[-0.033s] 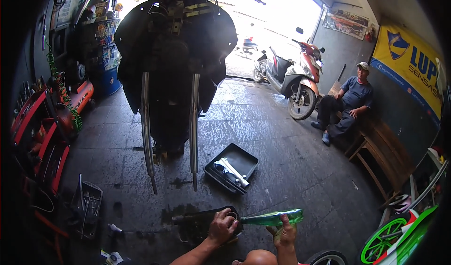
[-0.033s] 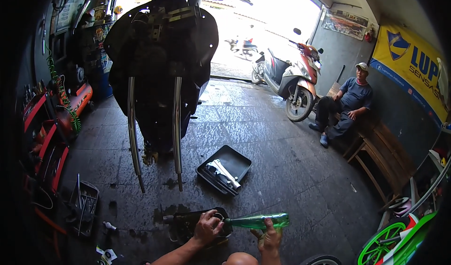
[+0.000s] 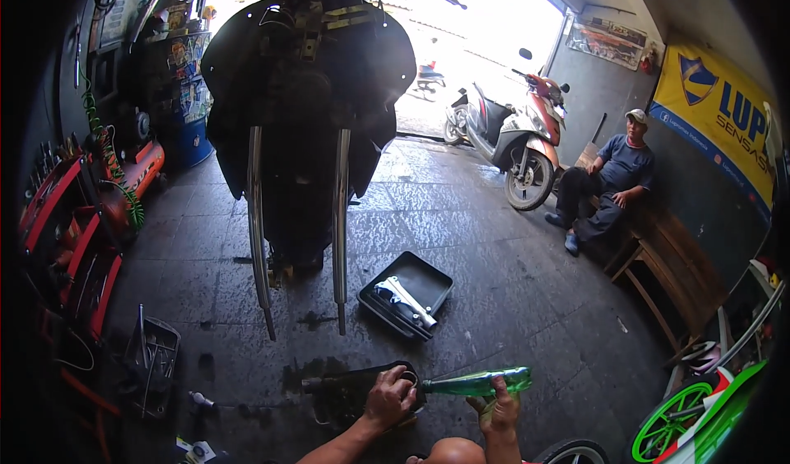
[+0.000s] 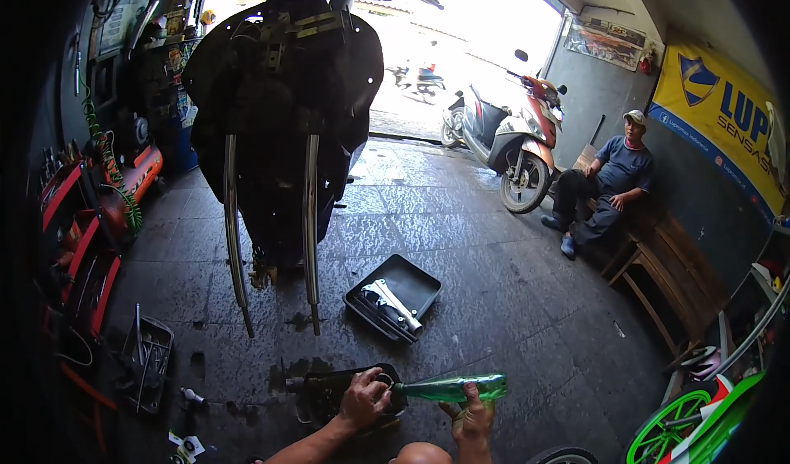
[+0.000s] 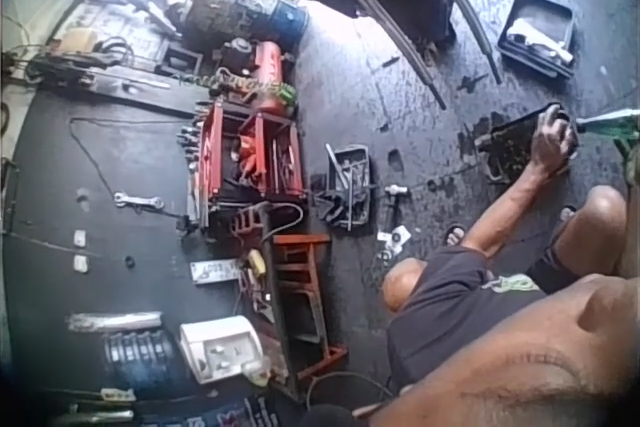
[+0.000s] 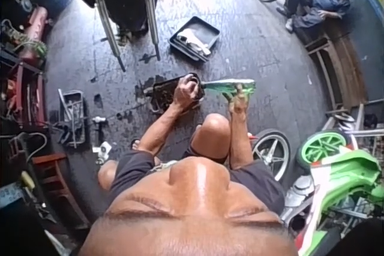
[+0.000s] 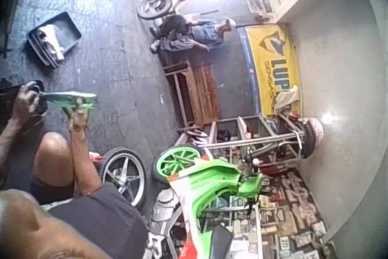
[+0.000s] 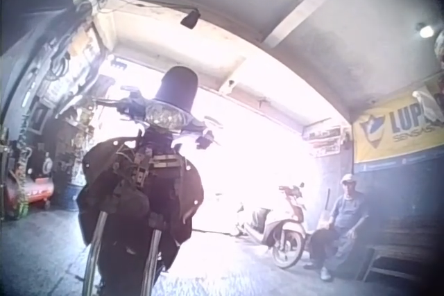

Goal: Cleaning and assembling motorcycle front fork components using a screwdriver and cleaning fluid.

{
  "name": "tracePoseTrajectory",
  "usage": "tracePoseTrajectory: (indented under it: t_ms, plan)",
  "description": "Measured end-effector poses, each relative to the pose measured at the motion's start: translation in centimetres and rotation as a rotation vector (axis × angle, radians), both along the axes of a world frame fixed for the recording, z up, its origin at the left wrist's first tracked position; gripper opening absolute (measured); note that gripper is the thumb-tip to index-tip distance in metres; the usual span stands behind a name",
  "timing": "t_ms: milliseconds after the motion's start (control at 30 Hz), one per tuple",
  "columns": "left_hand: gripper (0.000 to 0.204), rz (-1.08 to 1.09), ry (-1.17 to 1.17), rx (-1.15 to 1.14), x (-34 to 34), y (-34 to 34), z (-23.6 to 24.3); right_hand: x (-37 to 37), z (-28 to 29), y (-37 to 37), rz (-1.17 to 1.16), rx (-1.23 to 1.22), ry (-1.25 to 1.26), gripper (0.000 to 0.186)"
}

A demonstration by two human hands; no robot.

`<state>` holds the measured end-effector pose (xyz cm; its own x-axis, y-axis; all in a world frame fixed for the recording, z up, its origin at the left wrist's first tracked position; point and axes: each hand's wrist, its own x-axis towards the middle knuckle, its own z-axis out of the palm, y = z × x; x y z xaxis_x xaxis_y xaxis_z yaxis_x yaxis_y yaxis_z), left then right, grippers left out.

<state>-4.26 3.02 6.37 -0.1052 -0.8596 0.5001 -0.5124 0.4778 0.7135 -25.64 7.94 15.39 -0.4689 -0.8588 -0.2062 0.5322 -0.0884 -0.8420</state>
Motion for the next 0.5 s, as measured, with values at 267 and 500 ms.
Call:
tracePoseTrajectory:
  t_ms: [267, 500]
  plan:
    - [0.029, -0.175, -0.197, 0.004, 0.9, -0.6, 1.5, 1.1, 2.6, 1.0, 0.017, -0.033, 0.162, 0.030]
    - [0.027, -0.045, -0.106, -0.033, 0.8, -0.2, 0.7, 2.4, 3.3, 1.1, 0.052, -0.052, 0.287, 0.033]
